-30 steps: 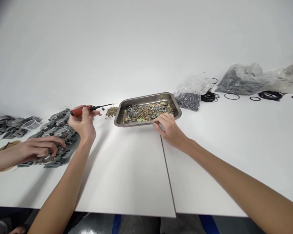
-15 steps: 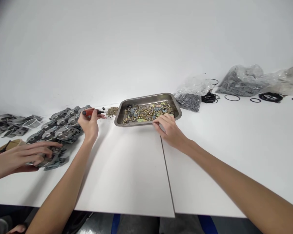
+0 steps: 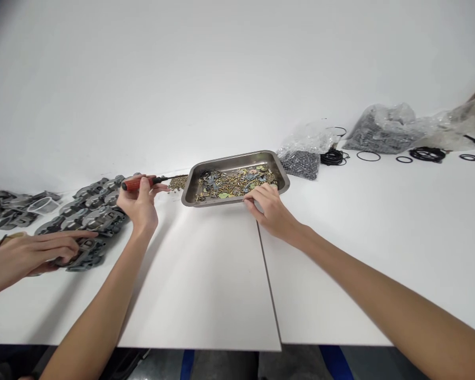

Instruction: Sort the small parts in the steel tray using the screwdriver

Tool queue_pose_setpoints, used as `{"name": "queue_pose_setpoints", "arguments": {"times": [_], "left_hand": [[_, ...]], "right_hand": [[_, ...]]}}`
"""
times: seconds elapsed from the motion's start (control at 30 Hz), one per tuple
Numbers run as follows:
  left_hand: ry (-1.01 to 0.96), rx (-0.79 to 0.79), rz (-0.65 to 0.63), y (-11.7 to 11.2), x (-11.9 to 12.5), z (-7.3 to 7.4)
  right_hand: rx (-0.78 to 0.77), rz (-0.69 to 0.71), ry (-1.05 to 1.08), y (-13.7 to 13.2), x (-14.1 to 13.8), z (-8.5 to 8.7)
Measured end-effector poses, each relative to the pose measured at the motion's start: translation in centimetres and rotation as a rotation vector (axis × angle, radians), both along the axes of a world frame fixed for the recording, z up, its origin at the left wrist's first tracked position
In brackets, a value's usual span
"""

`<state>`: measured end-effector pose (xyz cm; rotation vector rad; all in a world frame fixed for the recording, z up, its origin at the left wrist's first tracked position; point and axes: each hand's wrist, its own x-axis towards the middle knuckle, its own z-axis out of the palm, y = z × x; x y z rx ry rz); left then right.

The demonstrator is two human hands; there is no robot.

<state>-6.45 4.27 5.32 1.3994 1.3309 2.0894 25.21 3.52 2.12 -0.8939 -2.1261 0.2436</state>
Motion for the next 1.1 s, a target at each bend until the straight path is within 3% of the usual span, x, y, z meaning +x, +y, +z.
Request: {"name": "queue_pose_setpoints", "arguments": {"times": [0.17,0.27,0.6,1.1], "left_hand": [[-0.098,-0.098,-0.271,-1.5,4.2,-0.4],[-0.103,-0.137,-0.340,-1.8,5.3,-1.0],[-0.084,-0.165,-0.341,-1.7,5.2,-1.2],[-0.162,-0.067,-0.248,-1.8,4.1,0.4]], "right_hand": [[-0.001,0.002,-0.002,0.0,0.0,0.0],[0.005,0.007,0.002,-0.1,0.0,0.0],[-0.009,0.004,-0.005,-0.1,-0.1,0.1],[-0.016,0.000,-0.012,-0.2,0.0,0.3]]}}
